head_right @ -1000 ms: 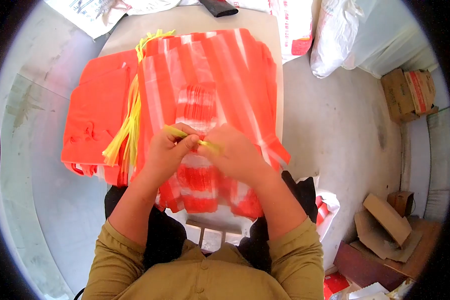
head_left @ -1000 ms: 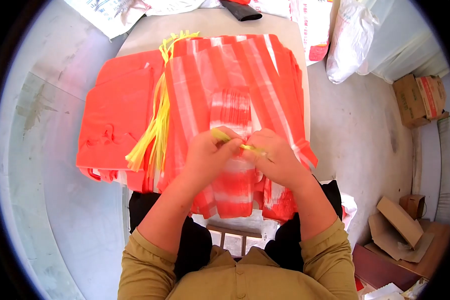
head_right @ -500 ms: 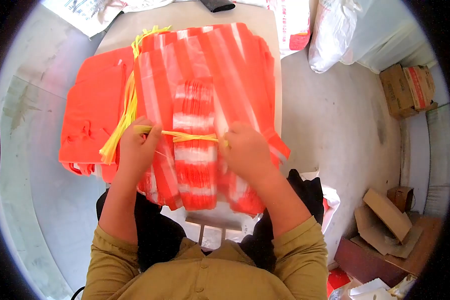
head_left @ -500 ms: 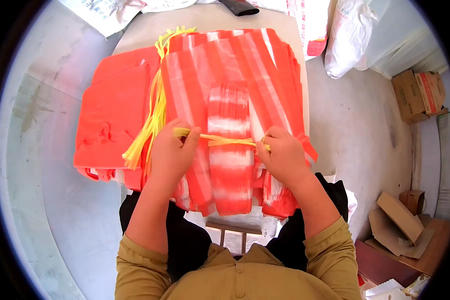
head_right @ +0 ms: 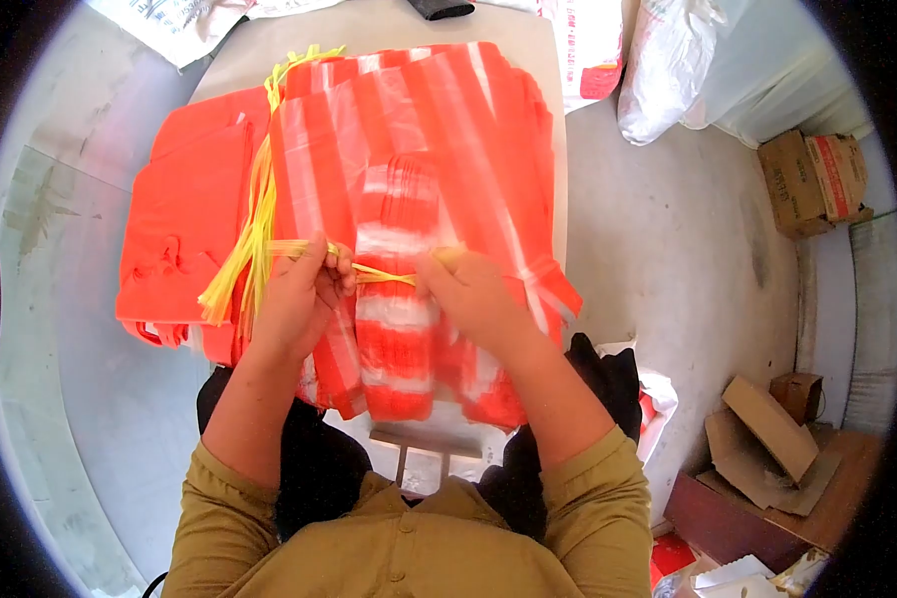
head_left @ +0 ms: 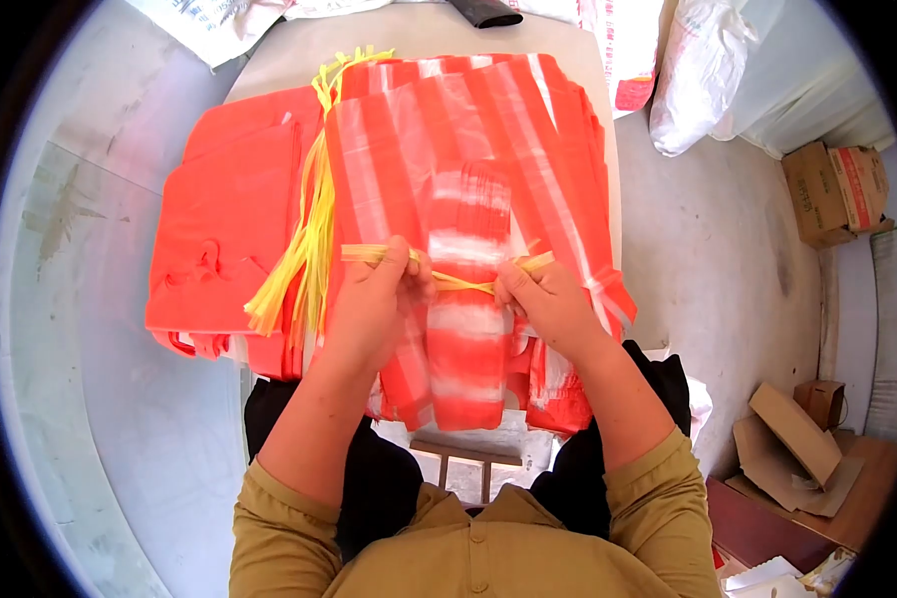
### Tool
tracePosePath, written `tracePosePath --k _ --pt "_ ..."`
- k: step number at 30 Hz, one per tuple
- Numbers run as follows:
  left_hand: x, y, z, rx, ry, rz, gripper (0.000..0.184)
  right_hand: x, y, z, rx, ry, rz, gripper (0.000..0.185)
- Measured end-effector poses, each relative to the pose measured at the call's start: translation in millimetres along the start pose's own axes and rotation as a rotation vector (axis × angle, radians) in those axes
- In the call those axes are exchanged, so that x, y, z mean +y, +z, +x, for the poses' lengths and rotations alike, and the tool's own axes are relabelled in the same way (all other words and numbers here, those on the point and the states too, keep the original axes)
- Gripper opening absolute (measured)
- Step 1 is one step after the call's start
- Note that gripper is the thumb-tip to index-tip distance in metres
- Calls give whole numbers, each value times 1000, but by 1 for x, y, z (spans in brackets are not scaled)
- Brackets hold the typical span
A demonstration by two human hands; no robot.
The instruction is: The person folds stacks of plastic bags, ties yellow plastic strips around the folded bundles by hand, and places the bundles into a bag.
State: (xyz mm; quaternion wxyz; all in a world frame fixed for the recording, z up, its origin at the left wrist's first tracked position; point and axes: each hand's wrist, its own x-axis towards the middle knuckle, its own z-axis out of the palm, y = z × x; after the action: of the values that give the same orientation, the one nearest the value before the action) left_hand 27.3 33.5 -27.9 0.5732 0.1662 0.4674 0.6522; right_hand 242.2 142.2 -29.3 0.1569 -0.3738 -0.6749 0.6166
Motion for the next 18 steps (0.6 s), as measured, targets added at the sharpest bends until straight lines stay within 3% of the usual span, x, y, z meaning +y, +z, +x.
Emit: tracePosePath --k 3,9,12,15,18 --pt "-2 8 -1 -11 130 197 31 -3 7 1 16 -34 -42 38" --pt "1 26 -14 -281 421 461 31 -9 14 2 43 -31 -85 28" --pt "-8 29 -13 -181 487 450 30 -7 16 2 43 -35 -124 24" --pt "-13 33 -8 111 341 84 33 -7 18 2 55 -47 -131 23" --pt "-13 30 -7 47 457 349 21 -8 19 1 66 -98 -220 22"
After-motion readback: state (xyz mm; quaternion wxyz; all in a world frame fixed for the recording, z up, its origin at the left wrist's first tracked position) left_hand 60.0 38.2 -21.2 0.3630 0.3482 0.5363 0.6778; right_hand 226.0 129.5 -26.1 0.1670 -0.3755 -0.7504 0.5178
